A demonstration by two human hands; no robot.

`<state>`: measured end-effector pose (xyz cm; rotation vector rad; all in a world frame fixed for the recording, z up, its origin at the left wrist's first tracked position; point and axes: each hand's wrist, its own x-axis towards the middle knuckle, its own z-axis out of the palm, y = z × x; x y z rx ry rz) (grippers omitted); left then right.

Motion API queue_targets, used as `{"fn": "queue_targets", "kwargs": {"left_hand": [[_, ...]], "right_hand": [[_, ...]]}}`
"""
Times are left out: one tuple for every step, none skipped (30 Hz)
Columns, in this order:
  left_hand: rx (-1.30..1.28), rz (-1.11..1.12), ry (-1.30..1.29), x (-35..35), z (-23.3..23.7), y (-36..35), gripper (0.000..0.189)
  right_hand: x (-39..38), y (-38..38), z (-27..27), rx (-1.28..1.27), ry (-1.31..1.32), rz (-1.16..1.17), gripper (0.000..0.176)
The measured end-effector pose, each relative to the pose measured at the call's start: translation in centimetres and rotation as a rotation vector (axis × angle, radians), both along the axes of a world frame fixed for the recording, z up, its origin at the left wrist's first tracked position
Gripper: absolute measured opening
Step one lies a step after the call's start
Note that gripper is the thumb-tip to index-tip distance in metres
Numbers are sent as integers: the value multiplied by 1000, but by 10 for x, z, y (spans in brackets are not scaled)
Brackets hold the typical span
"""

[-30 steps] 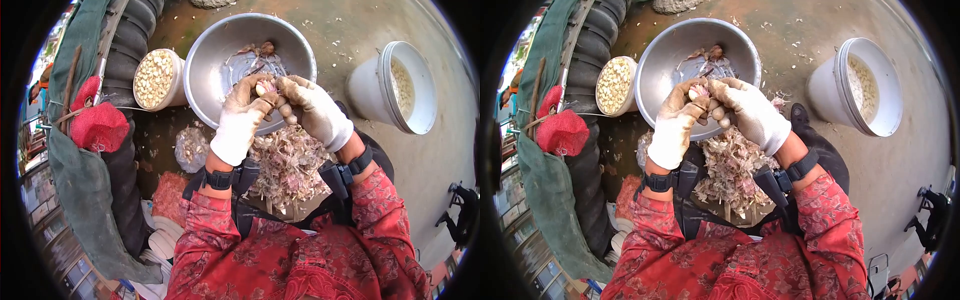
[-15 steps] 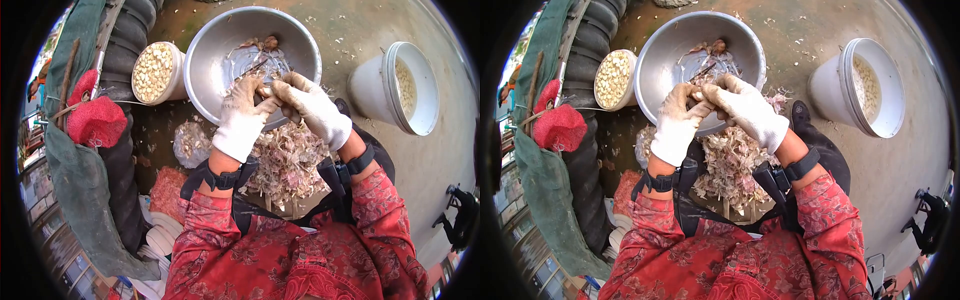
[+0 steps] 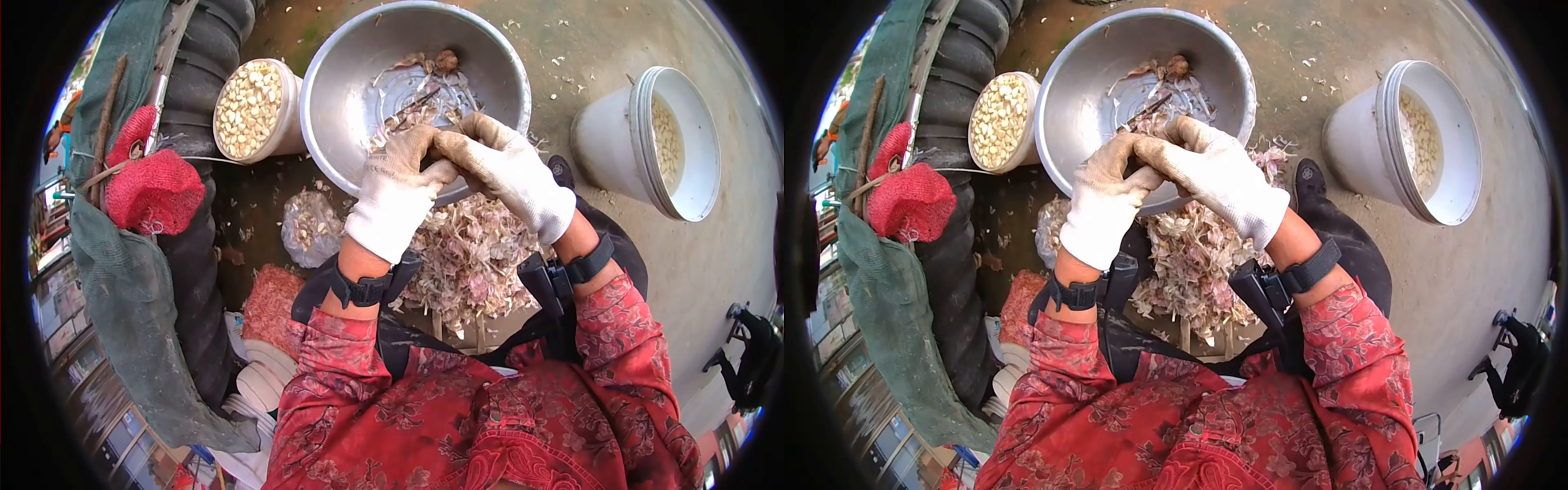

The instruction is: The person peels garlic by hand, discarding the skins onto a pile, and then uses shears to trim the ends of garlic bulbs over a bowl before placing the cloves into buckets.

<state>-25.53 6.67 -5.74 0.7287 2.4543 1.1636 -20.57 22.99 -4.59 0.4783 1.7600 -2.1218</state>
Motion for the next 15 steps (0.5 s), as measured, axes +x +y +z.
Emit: {"fn": "queue_targets", "kwargs": {"left_hand": [[62, 50, -107, 2, -1, 0, 22], [124, 100, -214, 3, -2, 0, 21], [123, 99, -216, 4, 0, 1, 21], [116, 82, -166, 4, 2, 2, 20], [109, 66, -117, 5, 3, 3, 20], [110, 66, -120, 5, 1, 3, 20], [104, 54, -124, 4, -1, 2, 19], [97, 41, -127, 4, -2, 2, 18], [96, 40, -129, 5, -1, 3, 18], [106, 59, -127, 6, 2, 5, 17], [116, 75, -125, 8, 4, 7, 16], [115, 73, -126, 9, 4, 7, 16], [150, 78, -165, 10, 4, 8, 15], [184, 84, -203, 10, 5, 9, 14], [184, 83, -205, 11, 5, 9, 14]], "right_hand": [[0, 0, 3, -12, -33, -10, 39], [0, 1, 4, -23, -66, -19, 37], [0, 1, 3, -23, -67, -20, 37], [-1, 2, 1, -60, -62, -22, 35], [0, 2, 0, -96, -57, -24, 33], [1, 2, 0, -95, -60, -23, 33], [0, 2, 2, -102, -65, -31, 32], [0, 2, 3, -110, -70, -40, 31], [1, 2, 4, -111, -72, -40, 31], [1, 3, 6, -138, -91, -45, 31], [2, 4, 6, -164, -109, -50, 31], [2, 4, 5, -165, -110, -53, 31], [2, 4, 4, -148, -112, -54, 31], [2, 4, 3, -132, -113, -56, 31], [3, 3, 2, -132, -114, -57, 31]]}}
